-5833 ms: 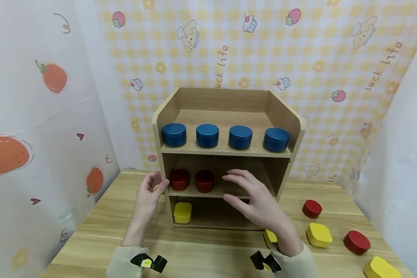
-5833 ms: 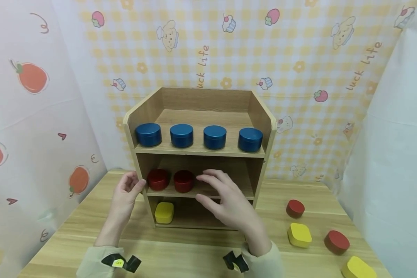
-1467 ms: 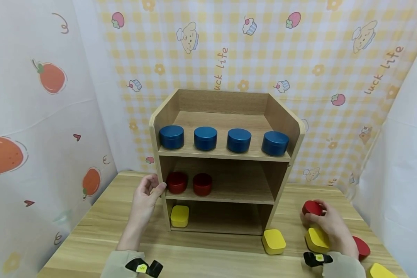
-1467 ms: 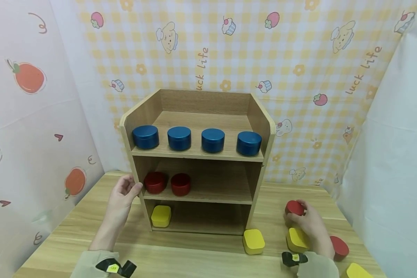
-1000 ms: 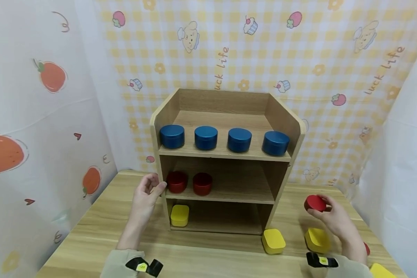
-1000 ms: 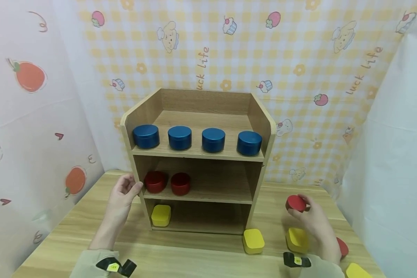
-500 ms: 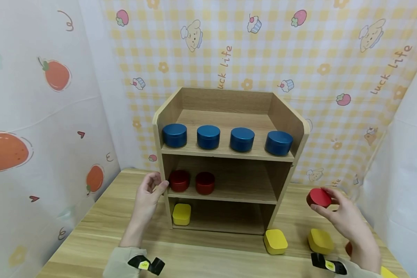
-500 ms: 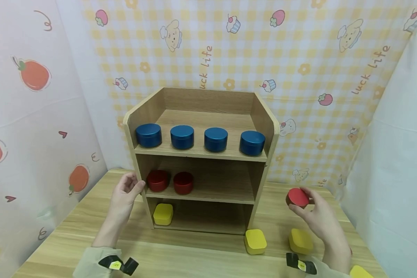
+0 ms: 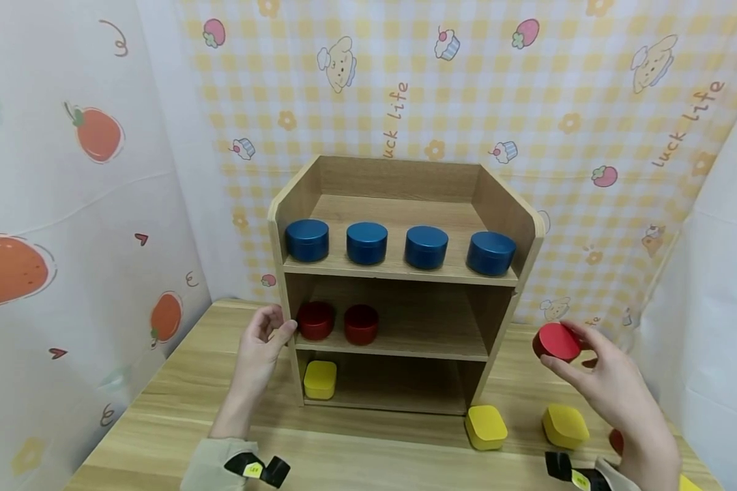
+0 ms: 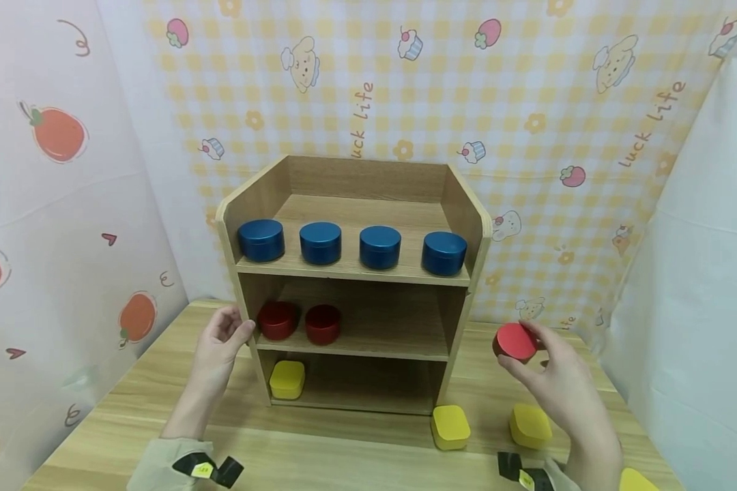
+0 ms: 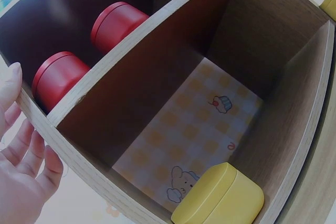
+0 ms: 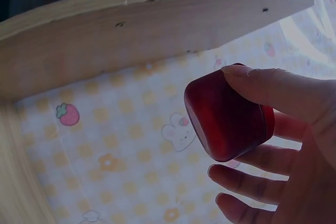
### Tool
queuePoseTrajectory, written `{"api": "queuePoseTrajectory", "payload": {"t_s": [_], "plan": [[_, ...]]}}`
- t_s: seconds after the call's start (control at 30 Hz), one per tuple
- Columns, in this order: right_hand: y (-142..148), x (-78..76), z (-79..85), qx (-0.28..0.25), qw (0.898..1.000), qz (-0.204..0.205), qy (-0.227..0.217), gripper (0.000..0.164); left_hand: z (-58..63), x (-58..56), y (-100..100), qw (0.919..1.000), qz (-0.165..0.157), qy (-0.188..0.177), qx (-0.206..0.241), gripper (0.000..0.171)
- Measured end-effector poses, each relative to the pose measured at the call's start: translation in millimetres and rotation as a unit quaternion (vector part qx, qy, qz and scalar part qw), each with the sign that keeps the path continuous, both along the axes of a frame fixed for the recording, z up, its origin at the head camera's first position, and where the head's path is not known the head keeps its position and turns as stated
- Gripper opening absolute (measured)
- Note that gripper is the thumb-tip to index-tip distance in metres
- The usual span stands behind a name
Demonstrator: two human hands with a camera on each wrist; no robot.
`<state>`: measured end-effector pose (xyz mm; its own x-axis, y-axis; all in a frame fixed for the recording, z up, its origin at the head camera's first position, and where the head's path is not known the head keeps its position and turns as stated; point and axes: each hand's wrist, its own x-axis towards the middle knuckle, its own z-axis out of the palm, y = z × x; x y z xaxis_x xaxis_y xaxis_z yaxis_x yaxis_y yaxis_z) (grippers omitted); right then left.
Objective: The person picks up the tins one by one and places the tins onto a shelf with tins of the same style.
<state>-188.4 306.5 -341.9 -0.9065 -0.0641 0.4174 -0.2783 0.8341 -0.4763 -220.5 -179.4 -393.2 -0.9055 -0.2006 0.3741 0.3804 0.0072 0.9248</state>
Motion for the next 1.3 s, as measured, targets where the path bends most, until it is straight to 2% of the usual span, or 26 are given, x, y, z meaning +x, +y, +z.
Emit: {"api": "queuePoseTrajectory", "payload": {"t_s": [0.27, 0.57, 0.77, 1.03, 1.3], "plan": [[-15.8, 10.5, 11.2, -0.002, 0.997, 0.029, 0.065, 0.063, -0.2, -1.6, -0.1, 1.0, -0.002, 0.002, -0.002, 0.025], [-34.8, 24.7, 21.6, -0.001, 0.995, 0.047, 0.09, 0.061, 0.2, -2.2, -1.4, 1.0, 0.0, -0.008, -0.003, 0.025], [-46.1, 27.8, 25.0, -0.003, 0.992, 0.071, 0.107, 0.063, 0.1, -1.7, -4.6, 0.9995, -0.003, -0.023, -0.02, 0.024], [-58.7, 24.4, 24.1, -0.031, 0.989, 0.122, 0.079, 0.06, -3.4, -1.5, -10.3, 0.9976, -0.022, -0.042, -0.052, 0.024], [-74.4, 12.8, 15.2, -0.042, 0.984, 0.16, 0.062, 0.057, -9.9, -0.7, -19.2, 0.9907, -0.077, -0.076, -0.083, 0.029]]}}
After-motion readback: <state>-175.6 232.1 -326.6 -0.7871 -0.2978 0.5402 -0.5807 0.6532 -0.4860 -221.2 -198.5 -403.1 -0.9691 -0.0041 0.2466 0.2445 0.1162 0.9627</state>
